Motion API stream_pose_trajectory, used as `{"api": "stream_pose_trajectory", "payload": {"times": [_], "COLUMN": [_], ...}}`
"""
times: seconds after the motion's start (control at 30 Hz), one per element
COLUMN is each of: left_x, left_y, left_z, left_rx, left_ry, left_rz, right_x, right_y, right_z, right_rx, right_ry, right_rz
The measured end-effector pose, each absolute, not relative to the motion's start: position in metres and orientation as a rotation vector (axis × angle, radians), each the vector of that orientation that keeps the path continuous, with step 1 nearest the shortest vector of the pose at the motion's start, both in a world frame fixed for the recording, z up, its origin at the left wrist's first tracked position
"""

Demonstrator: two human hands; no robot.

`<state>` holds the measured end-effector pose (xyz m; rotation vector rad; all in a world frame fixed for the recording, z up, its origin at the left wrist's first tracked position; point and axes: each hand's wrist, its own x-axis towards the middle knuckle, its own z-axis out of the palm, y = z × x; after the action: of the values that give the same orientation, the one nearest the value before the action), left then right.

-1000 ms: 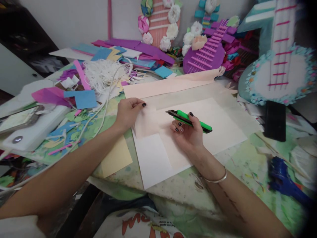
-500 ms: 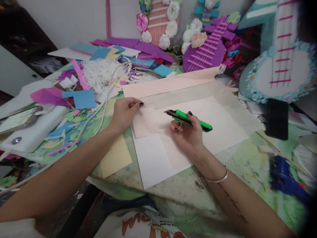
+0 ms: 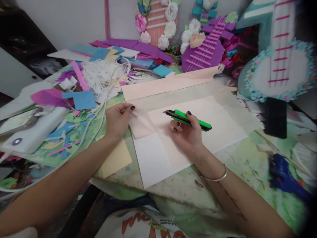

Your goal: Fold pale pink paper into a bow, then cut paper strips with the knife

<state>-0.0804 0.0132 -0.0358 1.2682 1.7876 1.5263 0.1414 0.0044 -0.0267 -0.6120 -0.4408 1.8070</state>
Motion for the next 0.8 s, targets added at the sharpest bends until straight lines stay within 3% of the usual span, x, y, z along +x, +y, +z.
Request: {"api": "stream_pose_trajectory", "payload": {"times": [0.63, 0.8], "left_x": [-0.080, -0.079], "left_y": [0.027, 0.009], "left_z": [-0.035, -0.023], "left_rx": [1.560, 2.171], "left_ry": [1.746, 1.724], "left_rz": [1.282, 1.299], "right_x": [0.140, 0.140], "right_y": [0.003, 0.001], "right_z": [-0.025, -0.024], "right_rx": [-0.652, -0.639], "right_ry": [-0.482, -0.475], "right_rz": [1.790, 1.783]}}
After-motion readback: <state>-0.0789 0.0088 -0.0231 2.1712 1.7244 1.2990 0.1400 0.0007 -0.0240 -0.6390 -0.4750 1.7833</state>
